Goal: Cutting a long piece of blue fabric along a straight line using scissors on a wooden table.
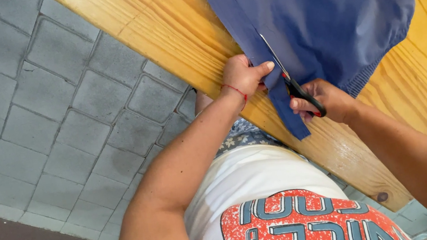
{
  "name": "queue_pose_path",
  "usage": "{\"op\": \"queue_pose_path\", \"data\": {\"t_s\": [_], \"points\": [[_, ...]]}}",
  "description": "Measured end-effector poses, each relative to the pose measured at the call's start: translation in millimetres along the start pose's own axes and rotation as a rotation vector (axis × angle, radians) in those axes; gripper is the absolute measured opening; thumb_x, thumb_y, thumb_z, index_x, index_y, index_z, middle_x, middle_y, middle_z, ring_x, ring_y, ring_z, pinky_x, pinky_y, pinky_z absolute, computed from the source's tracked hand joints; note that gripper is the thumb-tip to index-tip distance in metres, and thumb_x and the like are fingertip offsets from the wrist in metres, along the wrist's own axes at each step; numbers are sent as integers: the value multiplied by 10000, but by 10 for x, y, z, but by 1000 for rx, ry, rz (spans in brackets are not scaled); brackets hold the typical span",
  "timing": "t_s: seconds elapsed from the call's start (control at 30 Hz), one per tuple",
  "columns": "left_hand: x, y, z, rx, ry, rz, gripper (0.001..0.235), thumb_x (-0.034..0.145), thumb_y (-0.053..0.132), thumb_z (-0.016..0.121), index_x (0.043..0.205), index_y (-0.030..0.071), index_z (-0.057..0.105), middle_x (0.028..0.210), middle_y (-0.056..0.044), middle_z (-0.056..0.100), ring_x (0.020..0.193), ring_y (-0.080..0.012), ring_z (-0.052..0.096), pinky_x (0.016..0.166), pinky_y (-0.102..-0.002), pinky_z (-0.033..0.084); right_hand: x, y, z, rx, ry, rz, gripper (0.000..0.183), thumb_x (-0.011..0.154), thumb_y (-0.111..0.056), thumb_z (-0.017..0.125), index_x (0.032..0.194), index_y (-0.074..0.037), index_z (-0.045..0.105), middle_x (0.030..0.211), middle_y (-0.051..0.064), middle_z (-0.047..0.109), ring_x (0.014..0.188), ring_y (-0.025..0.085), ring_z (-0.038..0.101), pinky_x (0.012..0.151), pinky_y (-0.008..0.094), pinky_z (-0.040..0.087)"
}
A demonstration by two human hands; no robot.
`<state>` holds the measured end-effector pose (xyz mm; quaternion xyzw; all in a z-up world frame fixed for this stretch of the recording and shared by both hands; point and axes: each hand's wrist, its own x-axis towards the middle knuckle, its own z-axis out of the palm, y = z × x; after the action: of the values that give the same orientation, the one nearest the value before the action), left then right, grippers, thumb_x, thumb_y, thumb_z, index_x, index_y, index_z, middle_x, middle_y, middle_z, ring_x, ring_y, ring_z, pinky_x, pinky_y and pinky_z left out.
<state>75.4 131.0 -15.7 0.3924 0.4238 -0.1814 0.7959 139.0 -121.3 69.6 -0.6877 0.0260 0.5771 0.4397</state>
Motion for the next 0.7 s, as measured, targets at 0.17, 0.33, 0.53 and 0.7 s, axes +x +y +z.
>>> {"op": "queue_pose_path", "data": {"t_s": [0.17,0.33,0.53,0.7], "points": [[-56,221,37,-42,42,49,332,925,165,997,1125,-36,825,941,-288,883,797,-415,901,628,-542,771,35,48,-17,-13,-1,-13,365,949,-201,1027,804,70,830,600,191,747,469,258,767,475,308,574],[118,511,-178,-39,102,101,349,930,192,1004,1111,-26,799,940,-292,886,787,-411,908,629,-548,778,69,171,-62,-30,17,-24,373,937,-196,1038,795,76,826,587,181,733,461,245,752,491,320,585],[70,656,-224,-17,85,89,304,953,142,969,1110,-43,786,919,-281,885,767,-398,905,634,-554,778,14,-32,-26,-35,9,-24,367,897,-167,1053,753,78,821,557,185,724,444,253,745,465,324,569],[76,655,-269,-33,54,54,307,948,126,978,1108,-46,782,919,-279,885,772,-393,905,628,-543,783,61,-433,35,-15,-84,-19,364,945,-243,1011,825,55,841,620,179,767,527,261,807,445,286,537]]}}
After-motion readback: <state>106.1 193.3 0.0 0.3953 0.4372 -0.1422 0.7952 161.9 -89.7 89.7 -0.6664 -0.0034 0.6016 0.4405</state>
